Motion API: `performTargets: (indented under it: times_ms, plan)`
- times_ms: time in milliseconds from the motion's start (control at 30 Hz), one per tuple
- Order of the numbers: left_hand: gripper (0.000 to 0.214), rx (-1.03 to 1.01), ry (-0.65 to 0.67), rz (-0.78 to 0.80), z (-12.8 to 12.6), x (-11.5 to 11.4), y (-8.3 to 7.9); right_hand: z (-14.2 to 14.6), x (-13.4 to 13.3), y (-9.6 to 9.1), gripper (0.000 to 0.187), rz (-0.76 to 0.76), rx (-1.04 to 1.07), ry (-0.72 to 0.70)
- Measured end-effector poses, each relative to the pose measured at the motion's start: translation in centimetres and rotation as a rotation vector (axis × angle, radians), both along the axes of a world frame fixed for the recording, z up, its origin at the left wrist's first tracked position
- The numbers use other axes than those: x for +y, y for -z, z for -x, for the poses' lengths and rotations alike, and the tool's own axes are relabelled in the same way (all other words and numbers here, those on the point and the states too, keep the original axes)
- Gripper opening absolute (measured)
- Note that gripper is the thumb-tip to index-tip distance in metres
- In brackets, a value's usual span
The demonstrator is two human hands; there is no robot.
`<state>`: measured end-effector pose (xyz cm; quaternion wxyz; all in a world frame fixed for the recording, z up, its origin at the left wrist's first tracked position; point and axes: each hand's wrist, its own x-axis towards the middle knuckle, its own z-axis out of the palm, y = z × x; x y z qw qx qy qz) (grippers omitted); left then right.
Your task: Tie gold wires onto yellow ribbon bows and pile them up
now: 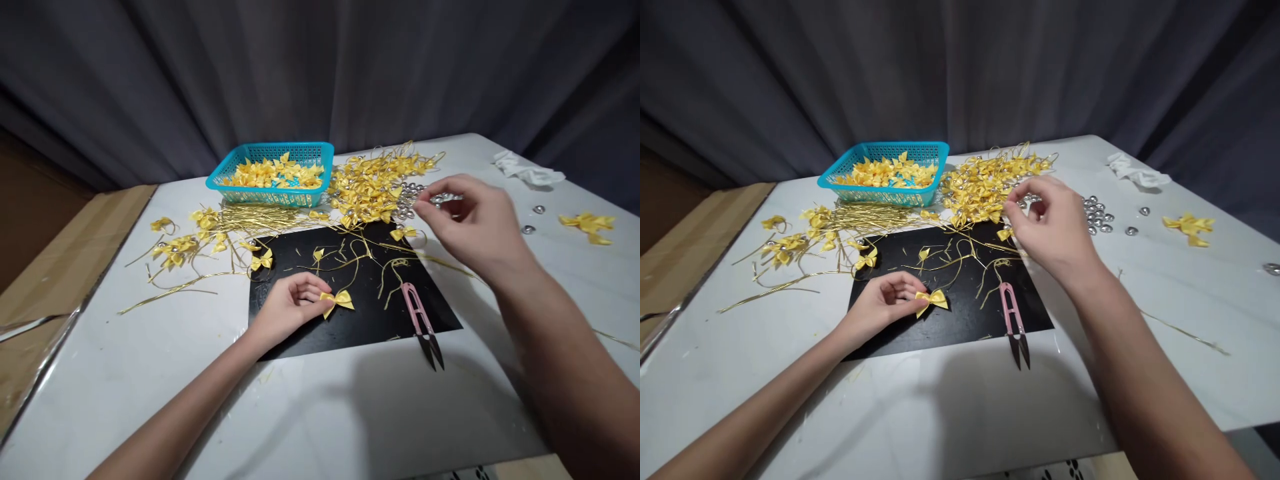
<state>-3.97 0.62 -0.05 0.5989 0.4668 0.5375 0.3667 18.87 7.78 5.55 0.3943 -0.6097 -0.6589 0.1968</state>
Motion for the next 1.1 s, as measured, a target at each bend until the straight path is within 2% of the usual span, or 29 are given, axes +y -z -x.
performTargets:
  times_ms: [67,167,200,267,333,467,533,633,667,733,867,967,1100]
  plan:
    - [0.02,-0.022,-0.042,0.019,-0.1,0.1,-0.1,0.0,-0.7,-0.8,0.017,0.115,0.041,-0.195]
    - [0.021,-0.033,-0.088,0.02,-0.2,0.1,-0.1,1.3,-1.9,-0.7,0.022,0.461,0.026,-0.65]
    - [0.021,-0.036,-0.098,0.012,-0.1,0.1,-0.1,1.9,-2.3,-0.4,0.021,0.556,-0.002,-0.755]
    - [0.021,-0.041,-0.103,-0.004,-0.1,0.1,-0.1,3.5,-3.1,0.6,0.014,0.637,-0.064,-0.84]
    - [0.019,-0.044,-0.088,-0.01,0.0,0.1,-0.1,4.7,-3.6,1.6,0.007,0.569,-0.096,-0.828]
    - [0.014,-0.054,-0.08,-0.019,0.0,0.1,-0.3,5.6,-3.8,2.5,0.007,0.419,-0.085,-0.685]
    - [0.012,-0.048,-0.099,-0.017,-0.1,0.1,-0.3,5.3,-3.8,2.2,0.008,0.496,-0.082,-0.715]
    - [0.011,-0.035,-0.128,-0.019,-0.1,0.1,-0.3,4.9,-4.1,1.6,0.01,0.756,-0.147,-0.903]
    - [0.01,-0.033,-0.125,-0.018,-0.1,0.1,-0.3,4.8,-4.2,1.5,0.012,0.801,-0.161,-0.928]
    - [0.01,-0.036,-0.103,-0.011,-0.1,0.1,-0.3,5.0,-4.3,1.8,0.015,0.767,-0.142,-0.851]
    - [0.009,-0.044,-0.083,-0.003,0.1,0.1,-0.5,5.8,-4.2,3.3,0.017,0.572,-0.039,-0.647]
    - [0.008,-0.047,-0.072,0.0,0.2,0.1,-0.7,5.9,-4.0,4.0,0.016,0.527,-0.014,-0.602]
    - [0.007,-0.039,-0.049,0.003,0.3,0.1,-0.8,5.8,-3.8,4.0,0.019,0.563,0.001,-0.591]
